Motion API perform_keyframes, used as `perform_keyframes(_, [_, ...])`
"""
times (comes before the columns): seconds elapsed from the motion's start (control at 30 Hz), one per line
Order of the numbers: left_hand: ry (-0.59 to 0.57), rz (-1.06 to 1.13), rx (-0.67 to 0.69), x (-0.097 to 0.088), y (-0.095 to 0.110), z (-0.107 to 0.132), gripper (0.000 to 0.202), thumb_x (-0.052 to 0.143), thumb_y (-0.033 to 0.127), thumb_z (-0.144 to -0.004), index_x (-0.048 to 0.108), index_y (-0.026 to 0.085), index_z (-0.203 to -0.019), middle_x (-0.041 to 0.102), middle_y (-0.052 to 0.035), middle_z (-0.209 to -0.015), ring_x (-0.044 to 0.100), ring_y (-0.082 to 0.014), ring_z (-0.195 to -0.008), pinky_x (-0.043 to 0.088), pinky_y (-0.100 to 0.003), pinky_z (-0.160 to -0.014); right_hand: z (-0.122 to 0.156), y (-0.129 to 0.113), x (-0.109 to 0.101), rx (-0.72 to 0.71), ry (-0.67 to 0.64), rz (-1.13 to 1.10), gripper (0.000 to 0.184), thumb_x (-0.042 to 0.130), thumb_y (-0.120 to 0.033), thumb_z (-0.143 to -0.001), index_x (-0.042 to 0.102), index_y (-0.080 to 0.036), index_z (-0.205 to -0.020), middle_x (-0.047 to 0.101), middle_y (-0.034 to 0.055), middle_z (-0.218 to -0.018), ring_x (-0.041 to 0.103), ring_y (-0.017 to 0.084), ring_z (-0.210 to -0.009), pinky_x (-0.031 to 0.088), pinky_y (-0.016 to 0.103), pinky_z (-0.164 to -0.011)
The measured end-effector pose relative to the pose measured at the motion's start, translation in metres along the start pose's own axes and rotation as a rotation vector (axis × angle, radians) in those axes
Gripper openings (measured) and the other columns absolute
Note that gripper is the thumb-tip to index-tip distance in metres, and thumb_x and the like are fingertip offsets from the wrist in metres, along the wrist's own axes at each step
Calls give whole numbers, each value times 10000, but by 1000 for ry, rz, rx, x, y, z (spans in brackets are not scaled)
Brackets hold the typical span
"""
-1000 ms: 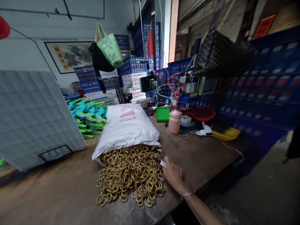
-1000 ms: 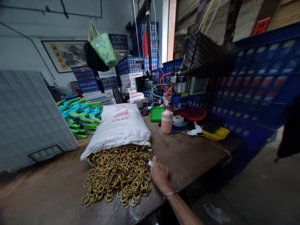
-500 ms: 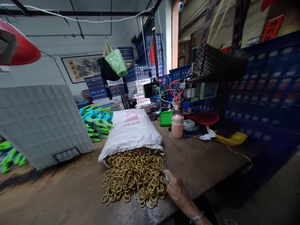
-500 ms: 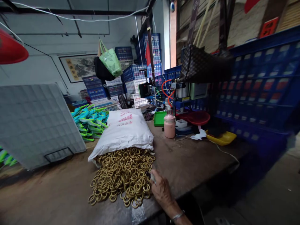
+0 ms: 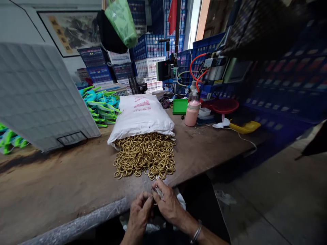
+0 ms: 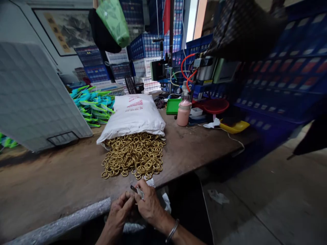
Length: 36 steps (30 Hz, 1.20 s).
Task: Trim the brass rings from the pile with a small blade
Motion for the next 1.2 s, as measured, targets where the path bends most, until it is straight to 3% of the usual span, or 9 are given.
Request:
perform_keyframes(0.1, [65,-42,136,-5,11,6,364,618,516,-626,543,162,-667,483,41,-445,409,-95,-398,322,-196,-405,-2,3,2,123,-33,-23,144,429,-295,-803,474,-177,-733,489,-37,-638,450,91,-608,341,194,-572])
perform_keyframes(0.2, [140,-171,357,-8,33,14,230,621,396,-677,600,168,-665,578,-5,-578,499,-137,-554,389,-223,-560,-1,8,9,295,-151,-164,287,374,-379,-828,445,-175,-640,411,-59,-505,393,73,-482,314,181,-476])
perform_keyframes(0.3, [192,-265,432,-9,46,17,167,619,337,-687,622,179,-635,592,-10,-593,507,-152,-593,385,-229,-606,-1,12,14,376,-206,-298,319,369,-408,-827,441,-175,-622,377,-70,-457,343,62,-423,285,172,-428])
perform_keyframes(0.4, [177,-221,399,-9,46,13,187,631,352,-673,612,174,-622,584,-6,-585,491,-143,-573,381,-223,-576,-5,13,11,344,-150,-309,283,419,-386,-801,449,-170,-620,407,-61,-494,358,62,-463,292,171,-450])
perform_keyframes(0.63, [-20,11,61,-6,26,7,286,561,440,-727,508,162,-688,479,45,-510,368,-55,-385,294,-169,-396,-17,8,7,290,-135,-245,220,423,-338,-797,457,-176,-652,424,-64,-519,391,76,-519,311,178,-506])
perform_keyframes(0.8, [-142,191,34,-1,28,11,285,514,412,-776,512,145,-677,491,28,-548,388,-53,-420,334,-172,-420,-20,1,7,220,-126,-194,236,400,-321,-813,471,-168,-649,473,-45,-573,440,84,-571,335,186,-559])
perform_keyframes(0.93, [-102,325,15,-4,26,11,250,567,402,-739,481,169,-711,533,28,-609,418,-62,-428,360,-183,-406,-19,-3,6,213,-117,-116,191,362,-258,-823,499,-174,-719,494,-35,-586,465,93,-568,342,187,-559])
perform_keyframes(1.03, [-49,313,30,-9,25,10,266,590,409,-717,463,177,-694,523,39,-590,427,-65,-429,370,-184,-406,-15,-7,8,131,-153,93,138,389,-139,-752,515,-188,-777,543,-22,-642,495,106,-615,332,191,-583])
perform_keyframes(1.2, [-82,200,101,-13,25,10,235,520,397,-778,476,171,-730,475,47,-526,431,-77,-458,394,-197,-460,-8,-9,16,54,-256,374,260,378,-63,-648,510,-198,-826,591,0,-708,524,128,-660,302,208,-589])
Point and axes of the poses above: each hand's wrist, its own z-axis away from the middle knuckle, its own x-axis out of the palm, y = z × x, the point moved 5 cm from there along -z, towards the middle knuckle
